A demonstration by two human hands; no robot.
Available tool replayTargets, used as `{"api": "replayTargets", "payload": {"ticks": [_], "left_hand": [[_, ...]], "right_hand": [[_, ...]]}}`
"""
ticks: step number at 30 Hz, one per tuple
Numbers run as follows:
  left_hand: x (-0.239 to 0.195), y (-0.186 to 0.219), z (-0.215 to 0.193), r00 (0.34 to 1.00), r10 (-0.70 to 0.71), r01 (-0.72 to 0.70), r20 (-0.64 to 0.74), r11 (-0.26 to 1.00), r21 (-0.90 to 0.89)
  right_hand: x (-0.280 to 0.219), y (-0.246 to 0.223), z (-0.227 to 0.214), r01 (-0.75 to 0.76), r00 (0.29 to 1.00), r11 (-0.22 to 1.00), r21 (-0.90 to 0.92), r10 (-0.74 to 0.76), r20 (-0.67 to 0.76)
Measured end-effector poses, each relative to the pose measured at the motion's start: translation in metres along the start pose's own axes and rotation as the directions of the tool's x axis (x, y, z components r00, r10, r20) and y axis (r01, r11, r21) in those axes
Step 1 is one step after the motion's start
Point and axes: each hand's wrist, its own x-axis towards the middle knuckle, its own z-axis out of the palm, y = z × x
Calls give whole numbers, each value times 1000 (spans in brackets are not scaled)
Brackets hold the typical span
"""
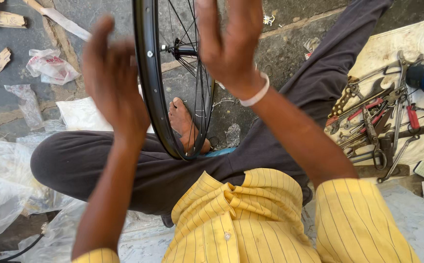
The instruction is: The person sits on the ground and works on a bicycle wheel, repeatedly picking up small metal parts and inserting them into the rim. The person rotates the wheel to access different sections and continues the process of fitting components into the rim structure.
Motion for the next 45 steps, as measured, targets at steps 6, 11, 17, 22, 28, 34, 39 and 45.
{"api": "replayTargets", "payload": {"ticks": [6, 11, 17, 22, 28, 34, 39, 45], "left_hand": [[-130, -9, 5, 928, 261, -368, 267, 765, 528], [-131, -18, 2, 961, 181, -270, 211, 784, 558], [-113, -30, 9, 914, 169, -289, 369, 909, 299], [-112, -32, 13, 950, 79, -179, 302, 930, 320], [-97, -20, 8, 937, 75, -214, 342, 896, 390], [-59, -2, 14, 874, 76, -260, 479, 907, 332], [7, 4, 25, 799, 74, -293, 596, 914, 279], [41, -6, 67, 794, 53, -125, 605, 989, 78]], "right_hand": [[-156, -11, -7, -527, 525, 759, -383, 645, 555], [-159, -16, -19, -476, 396, 692, -543, 720, 570], [-98, -33, -43, -836, 404, 527, 150, 409, 818], [-73, -2, 9, 323, 474, 913, -250, 73, 877], [-62, 6, 32, 404, 195, 820, -404, 354, 914], [-46, -5, 6, 73, 179, 965, -254, 237, 955], [-42, -13, -15, 69, 665, 996, -49, -10, 747], [-52, -1, 7, -81, 985, 972, -220, 112, 132]]}}
